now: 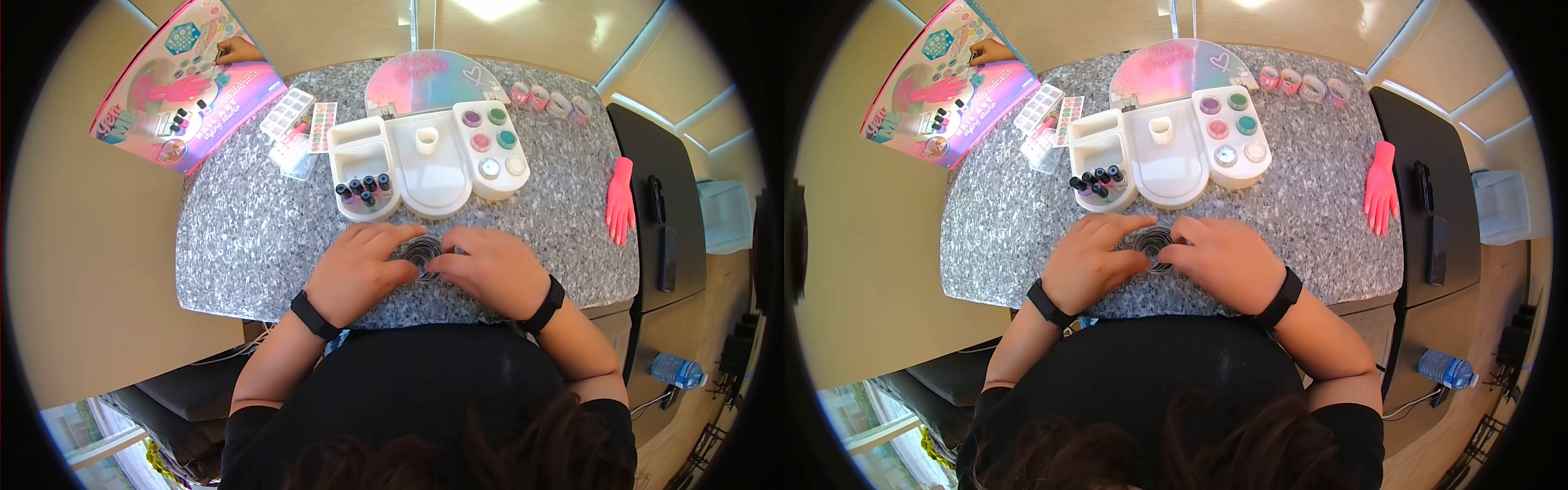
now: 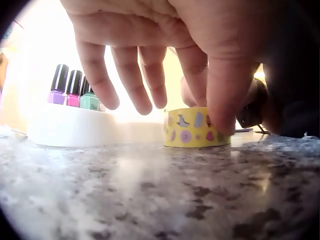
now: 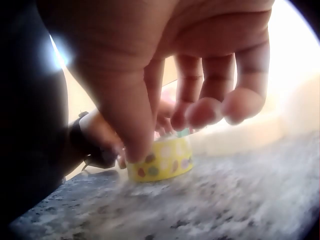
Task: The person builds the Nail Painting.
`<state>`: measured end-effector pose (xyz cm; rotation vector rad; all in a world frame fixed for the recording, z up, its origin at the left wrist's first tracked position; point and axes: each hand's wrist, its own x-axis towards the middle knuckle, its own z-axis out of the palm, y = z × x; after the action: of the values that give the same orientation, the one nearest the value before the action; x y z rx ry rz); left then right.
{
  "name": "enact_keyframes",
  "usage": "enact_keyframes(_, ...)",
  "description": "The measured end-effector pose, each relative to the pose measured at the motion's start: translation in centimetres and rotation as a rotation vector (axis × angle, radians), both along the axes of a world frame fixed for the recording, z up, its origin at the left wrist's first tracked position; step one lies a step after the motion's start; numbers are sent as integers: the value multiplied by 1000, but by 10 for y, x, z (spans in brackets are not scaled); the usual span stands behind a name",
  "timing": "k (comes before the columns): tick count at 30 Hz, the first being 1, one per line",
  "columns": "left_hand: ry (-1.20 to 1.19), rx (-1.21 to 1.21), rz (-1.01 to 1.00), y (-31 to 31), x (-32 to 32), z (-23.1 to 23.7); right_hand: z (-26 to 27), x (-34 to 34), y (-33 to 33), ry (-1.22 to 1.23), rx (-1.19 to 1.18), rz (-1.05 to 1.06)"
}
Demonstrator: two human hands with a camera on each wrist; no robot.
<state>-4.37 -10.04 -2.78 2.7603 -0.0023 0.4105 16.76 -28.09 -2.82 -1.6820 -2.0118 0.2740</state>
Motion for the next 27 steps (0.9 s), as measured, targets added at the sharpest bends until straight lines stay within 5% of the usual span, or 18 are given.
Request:
enact_keyframes(9, -37, -348, 23, 5, -5, 0, 18, -13, 4, 99, 67, -197)
enact_keyframes(14, -185, -629, 172, 0, -5, 7, 34, -19, 13, 561, 46, -244)
enact_keyframes(27, -503, -458, 447, 21, 1, 19, 60, -16, 95, 480, 387, -196)
